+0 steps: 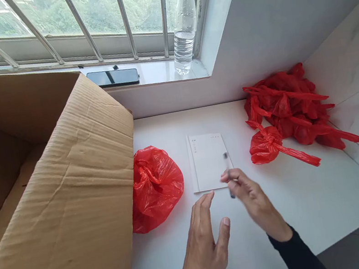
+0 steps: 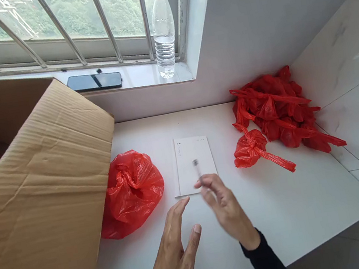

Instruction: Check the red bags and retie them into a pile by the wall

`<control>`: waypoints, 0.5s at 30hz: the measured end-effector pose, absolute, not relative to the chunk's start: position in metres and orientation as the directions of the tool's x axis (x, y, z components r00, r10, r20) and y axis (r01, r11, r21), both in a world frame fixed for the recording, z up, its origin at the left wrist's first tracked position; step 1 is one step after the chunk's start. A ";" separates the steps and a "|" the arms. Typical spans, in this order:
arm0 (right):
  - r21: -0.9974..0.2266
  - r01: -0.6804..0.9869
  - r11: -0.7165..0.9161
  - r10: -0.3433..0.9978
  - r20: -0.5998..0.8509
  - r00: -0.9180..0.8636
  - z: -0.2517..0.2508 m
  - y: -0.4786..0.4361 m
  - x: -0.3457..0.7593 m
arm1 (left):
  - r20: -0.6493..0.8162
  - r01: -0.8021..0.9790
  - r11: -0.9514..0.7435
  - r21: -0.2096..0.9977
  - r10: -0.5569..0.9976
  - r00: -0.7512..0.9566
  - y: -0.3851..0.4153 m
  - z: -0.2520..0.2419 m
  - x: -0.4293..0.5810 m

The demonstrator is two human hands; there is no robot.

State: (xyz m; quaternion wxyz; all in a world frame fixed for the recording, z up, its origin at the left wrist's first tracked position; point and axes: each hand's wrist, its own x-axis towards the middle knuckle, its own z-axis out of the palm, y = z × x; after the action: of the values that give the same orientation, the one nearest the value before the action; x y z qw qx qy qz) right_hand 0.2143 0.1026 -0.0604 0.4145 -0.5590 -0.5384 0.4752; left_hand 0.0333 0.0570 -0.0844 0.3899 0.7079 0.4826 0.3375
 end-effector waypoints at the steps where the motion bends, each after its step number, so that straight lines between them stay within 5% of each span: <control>1: -0.981 0.174 -0.080 0.992 -0.096 -0.086 -0.060 0.098 0.205 | 0.048 0.362 -0.164 0.918 0.949 0.310 0.060 -0.086 0.036; 7: -0.958 -0.145 -0.247 0.966 -0.232 -0.117 -0.078 0.082 0.184 | -0.116 0.201 0.051 0.978 0.938 0.327 0.072 -0.087 0.037; 15: -0.970 -0.038 -0.240 0.970 -0.239 -0.041 -0.087 0.080 0.192 | -0.183 0.191 0.113 0.975 0.896 0.405 0.068 -0.102 0.037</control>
State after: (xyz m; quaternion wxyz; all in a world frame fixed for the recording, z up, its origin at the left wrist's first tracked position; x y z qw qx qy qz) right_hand 0.1919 0.0805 -0.0865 0.4373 -0.5367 -0.4344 0.5761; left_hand 0.0372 0.0683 -0.1015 0.5902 0.5951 0.4564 0.2988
